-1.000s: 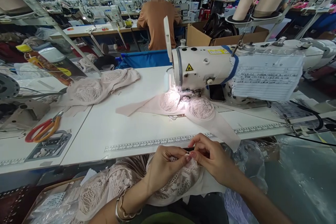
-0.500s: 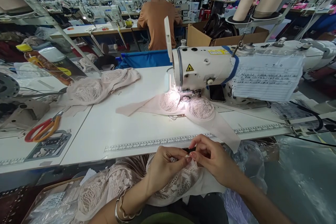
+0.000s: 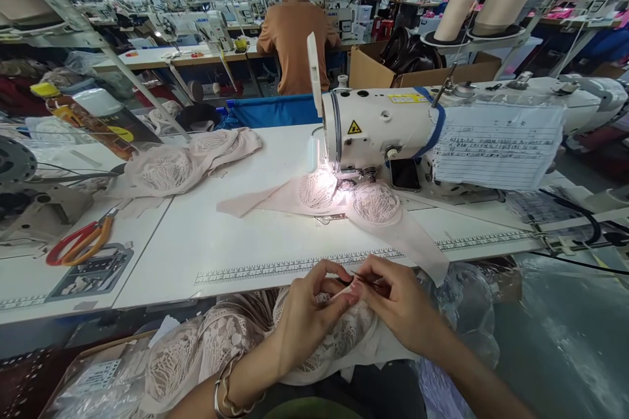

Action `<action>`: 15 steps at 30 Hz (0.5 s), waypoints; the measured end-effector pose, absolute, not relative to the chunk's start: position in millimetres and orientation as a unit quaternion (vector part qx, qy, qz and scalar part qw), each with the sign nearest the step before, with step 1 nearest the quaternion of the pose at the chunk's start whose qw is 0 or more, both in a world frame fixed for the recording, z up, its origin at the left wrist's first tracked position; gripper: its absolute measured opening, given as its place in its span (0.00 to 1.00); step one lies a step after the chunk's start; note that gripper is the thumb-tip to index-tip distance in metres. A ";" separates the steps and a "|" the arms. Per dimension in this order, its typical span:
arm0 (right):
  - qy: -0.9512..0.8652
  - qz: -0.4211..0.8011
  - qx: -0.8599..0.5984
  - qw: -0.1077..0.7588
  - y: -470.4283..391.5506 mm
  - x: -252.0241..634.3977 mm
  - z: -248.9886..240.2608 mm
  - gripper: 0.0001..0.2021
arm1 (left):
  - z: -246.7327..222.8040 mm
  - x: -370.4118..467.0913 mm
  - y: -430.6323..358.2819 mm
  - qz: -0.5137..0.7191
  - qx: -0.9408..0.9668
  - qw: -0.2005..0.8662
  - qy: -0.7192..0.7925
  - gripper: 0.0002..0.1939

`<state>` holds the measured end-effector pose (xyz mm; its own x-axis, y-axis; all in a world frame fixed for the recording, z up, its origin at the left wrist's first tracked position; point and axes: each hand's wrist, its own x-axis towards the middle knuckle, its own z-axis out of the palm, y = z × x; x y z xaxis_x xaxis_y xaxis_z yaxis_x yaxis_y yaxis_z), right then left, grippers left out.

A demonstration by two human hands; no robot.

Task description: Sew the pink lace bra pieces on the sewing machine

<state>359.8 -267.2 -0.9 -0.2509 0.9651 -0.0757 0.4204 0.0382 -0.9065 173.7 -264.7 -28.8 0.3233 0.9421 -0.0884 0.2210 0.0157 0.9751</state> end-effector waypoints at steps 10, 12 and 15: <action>-0.573 0.309 -0.609 0.452 -306.8 385.8 10.1 0.17 | -52.7 102.3 -263.5 0.291 0.716 0.440 0.457 0.03; -0.562 0.308 -0.607 0.470 -310.1 388.8 3.0 0.15 | -53.8 99.4 -267.3 0.334 0.683 0.468 0.451 0.04; -0.588 0.309 -0.582 0.469 -308.9 400.6 -13.2 0.10 | -53.8 101.1 -273.0 0.418 0.647 0.473 0.428 0.04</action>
